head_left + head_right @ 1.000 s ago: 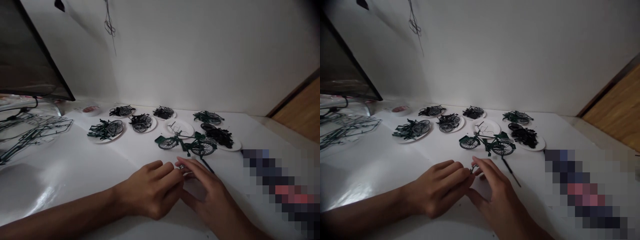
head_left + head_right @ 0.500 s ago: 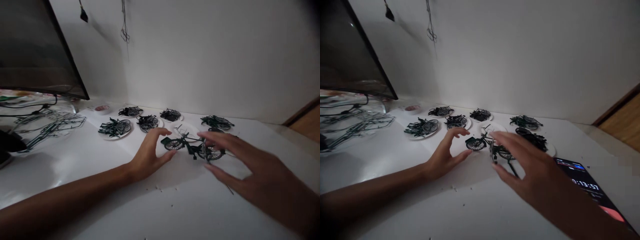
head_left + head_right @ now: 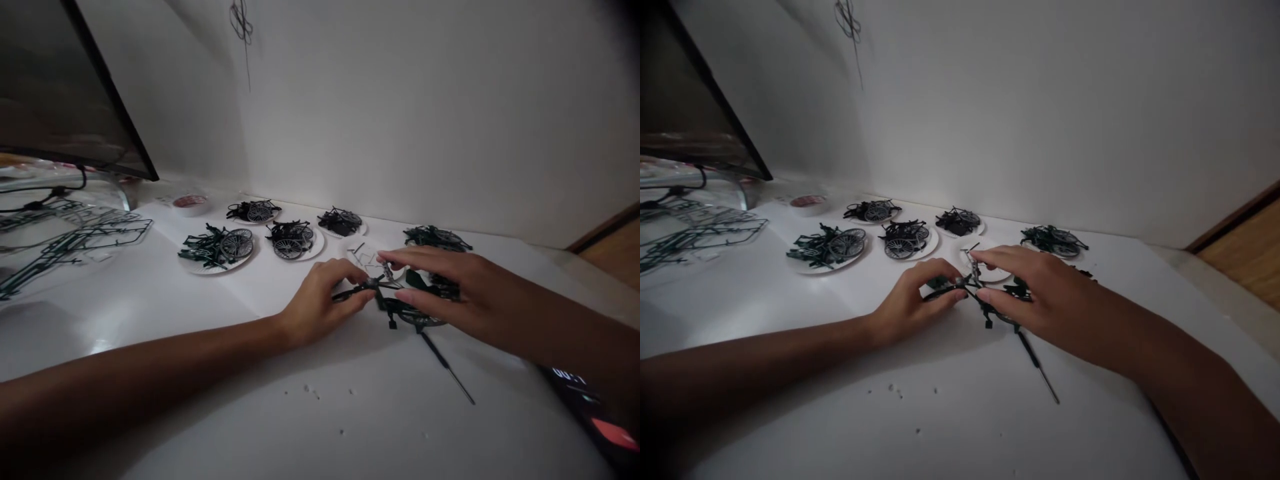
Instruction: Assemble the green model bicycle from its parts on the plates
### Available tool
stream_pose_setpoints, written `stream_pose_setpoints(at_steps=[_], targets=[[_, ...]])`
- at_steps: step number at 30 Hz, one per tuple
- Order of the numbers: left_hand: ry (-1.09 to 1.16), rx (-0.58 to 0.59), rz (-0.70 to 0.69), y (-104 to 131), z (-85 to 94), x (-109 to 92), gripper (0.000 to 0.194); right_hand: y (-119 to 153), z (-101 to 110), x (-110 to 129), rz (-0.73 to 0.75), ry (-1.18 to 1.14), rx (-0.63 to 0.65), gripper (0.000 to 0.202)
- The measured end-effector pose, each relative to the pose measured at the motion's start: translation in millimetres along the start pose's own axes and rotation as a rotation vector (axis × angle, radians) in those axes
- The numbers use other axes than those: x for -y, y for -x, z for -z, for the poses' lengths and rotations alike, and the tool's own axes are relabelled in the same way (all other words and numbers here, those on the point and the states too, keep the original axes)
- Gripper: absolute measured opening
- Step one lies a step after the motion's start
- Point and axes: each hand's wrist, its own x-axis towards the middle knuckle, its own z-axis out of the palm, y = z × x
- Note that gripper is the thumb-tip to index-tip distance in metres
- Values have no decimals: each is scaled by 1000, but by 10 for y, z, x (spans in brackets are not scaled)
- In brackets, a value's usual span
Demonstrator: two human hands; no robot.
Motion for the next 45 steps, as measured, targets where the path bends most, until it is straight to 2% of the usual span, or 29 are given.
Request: stream_pose_setpoints(at_steps=[3, 5, 11, 22, 30, 37, 45], targets=[[-56, 27, -75, 17, 24, -45, 11, 41, 3, -5, -53, -4, 71, 48], [-94, 62, -110, 21, 35, -75, 11, 60, 16, 0, -93, -70, 48, 43], [-80, 80, -102, 32, 45, -89, 10, 56, 22, 31, -93, -195, 47, 37], [-79, 64, -79, 44, 39, -48, 10, 41, -35, 21, 21, -5, -4, 39], [-86, 77, -77, 38, 36, -53, 11, -18, -6, 71, -109, -44, -64, 39], [-76, 87, -109, 44, 49, -52, 9, -7, -44, 28, -14, -69, -101, 30], [-87, 98, -92, 36, 56, -57, 13, 11, -85, 22, 21, -31, -112, 28]])
